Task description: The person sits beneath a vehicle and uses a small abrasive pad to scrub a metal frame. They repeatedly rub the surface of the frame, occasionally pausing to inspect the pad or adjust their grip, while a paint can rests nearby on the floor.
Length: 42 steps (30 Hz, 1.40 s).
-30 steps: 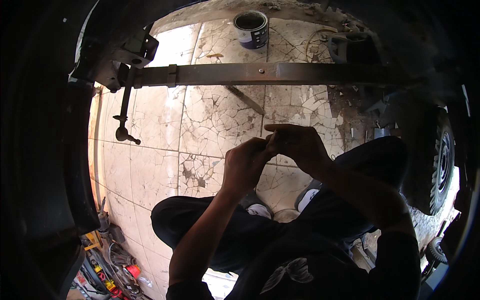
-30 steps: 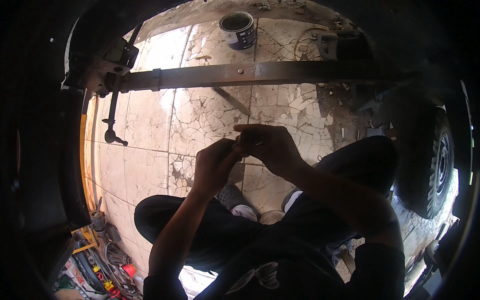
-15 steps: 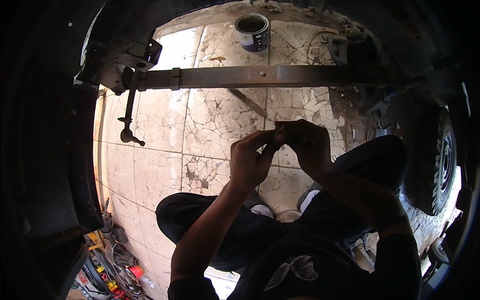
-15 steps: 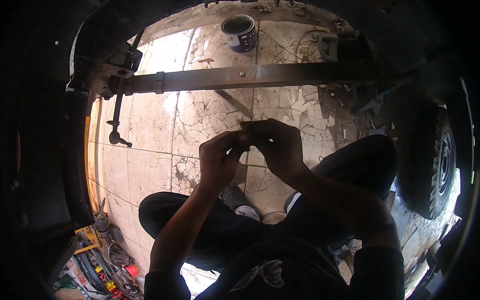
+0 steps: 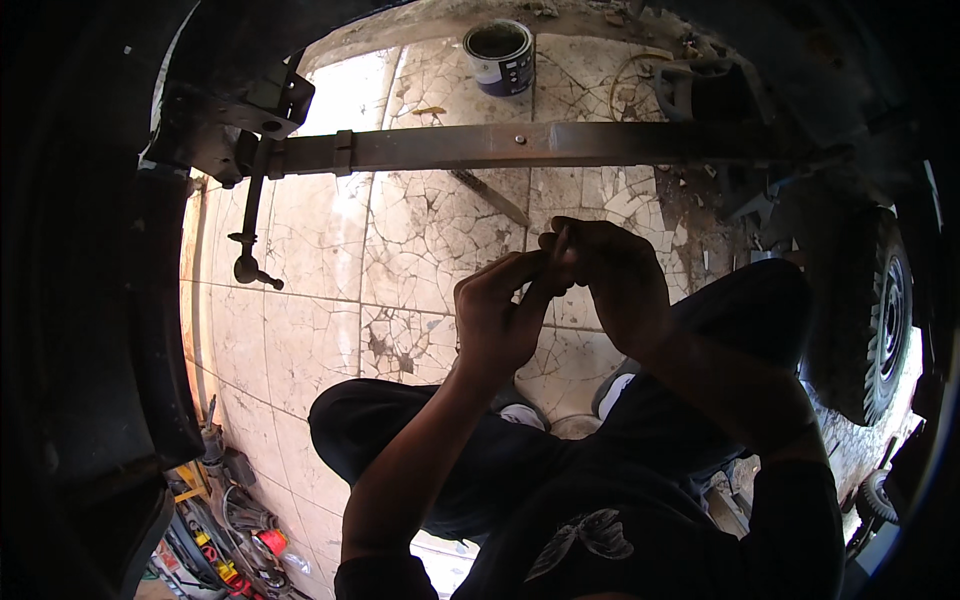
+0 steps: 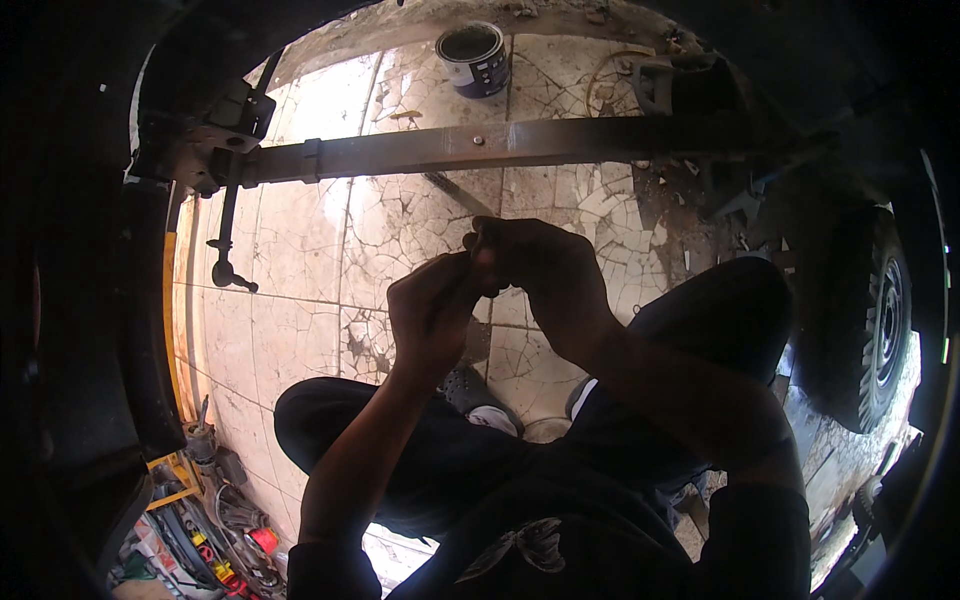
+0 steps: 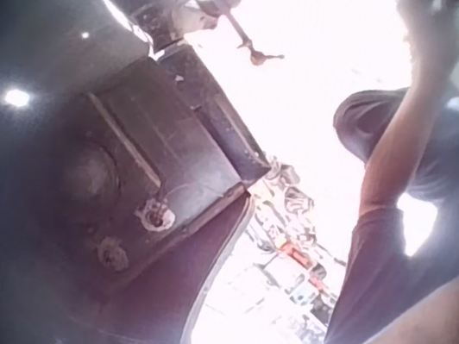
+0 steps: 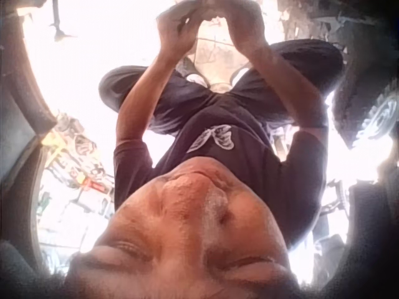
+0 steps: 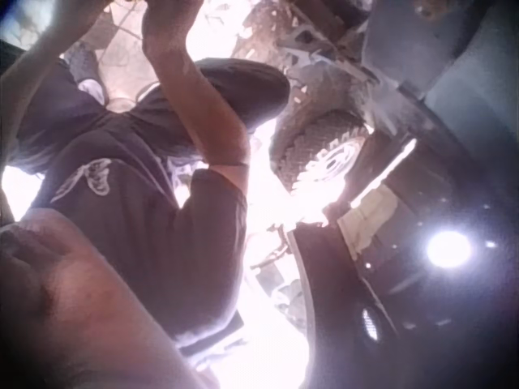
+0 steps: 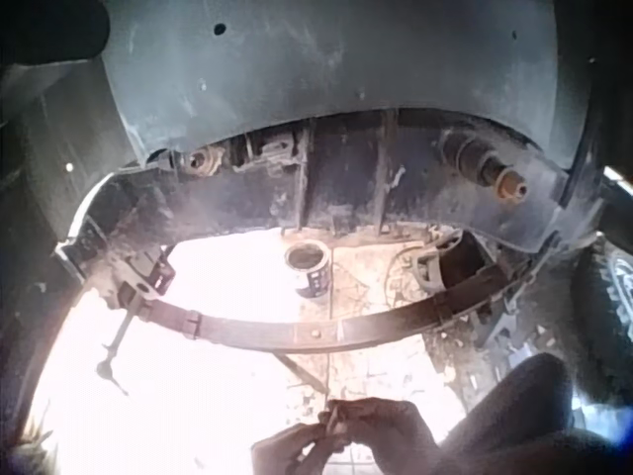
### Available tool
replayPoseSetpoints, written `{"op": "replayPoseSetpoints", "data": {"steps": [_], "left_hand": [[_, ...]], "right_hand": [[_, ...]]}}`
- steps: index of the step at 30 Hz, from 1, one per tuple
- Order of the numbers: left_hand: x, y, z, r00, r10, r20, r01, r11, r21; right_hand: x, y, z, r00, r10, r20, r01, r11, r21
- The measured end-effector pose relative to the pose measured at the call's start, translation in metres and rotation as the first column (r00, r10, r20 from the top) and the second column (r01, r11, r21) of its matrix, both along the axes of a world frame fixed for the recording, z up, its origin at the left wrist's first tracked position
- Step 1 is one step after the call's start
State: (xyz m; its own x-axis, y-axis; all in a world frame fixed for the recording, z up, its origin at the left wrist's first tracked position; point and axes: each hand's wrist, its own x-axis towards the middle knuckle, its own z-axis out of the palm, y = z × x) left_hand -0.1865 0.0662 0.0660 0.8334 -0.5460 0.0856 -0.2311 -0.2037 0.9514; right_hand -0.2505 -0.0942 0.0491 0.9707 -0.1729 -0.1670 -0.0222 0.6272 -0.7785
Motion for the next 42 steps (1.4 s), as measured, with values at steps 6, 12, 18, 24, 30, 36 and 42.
{"op": "replayPoseSetpoints", "data": {"steps": [6,12,18,24,30,36,42], "left_hand": [[0.003,-0.004,-0.003,0.999,0.009,0.034,-0.01,0.999,0.037],[0.005,0.005,-0.013,0.994,-0.08,-0.076,0.088,0.99,0.108],[0.005,0.022,-0.03,0.978,-0.119,-0.172,0.154,0.965,0.211],[0.027,0.035,-0.054,0.992,-0.089,-0.085,0.113,0.936,0.334],[0.105,0.057,-0.062,0.93,-0.243,0.277,0.075,0.86,0.504],[0.23,0.013,-0.06,0.561,-0.166,0.811,-0.302,0.871,0.388],[0.264,-0.01,-0.096,0.84,-0.107,0.533,-0.42,0.495,0.761]], "right_hand": [[0.008,-0.002,-0.009,0.999,-0.017,-0.032,0.014,0.997,-0.072],[0.011,-0.018,-0.016,0.983,-0.07,0.171,0.171,0.696,-0.698],[0.011,-0.059,0.007,0.957,-0.287,0.036,0.239,0.715,-0.658],[0.005,-0.092,0.001,0.922,-0.375,0.099,0.342,0.667,-0.662],[-0.013,-0.08,0.019,0.918,-0.397,0.011,0.226,0.499,-0.837],[-0.019,-0.107,-0.003,0.984,-0.078,0.162,0.16,-0.034,-0.987],[-0.011,-0.101,-0.022,0.979,-0.203,0.016,0.063,0.229,-0.971]]}}
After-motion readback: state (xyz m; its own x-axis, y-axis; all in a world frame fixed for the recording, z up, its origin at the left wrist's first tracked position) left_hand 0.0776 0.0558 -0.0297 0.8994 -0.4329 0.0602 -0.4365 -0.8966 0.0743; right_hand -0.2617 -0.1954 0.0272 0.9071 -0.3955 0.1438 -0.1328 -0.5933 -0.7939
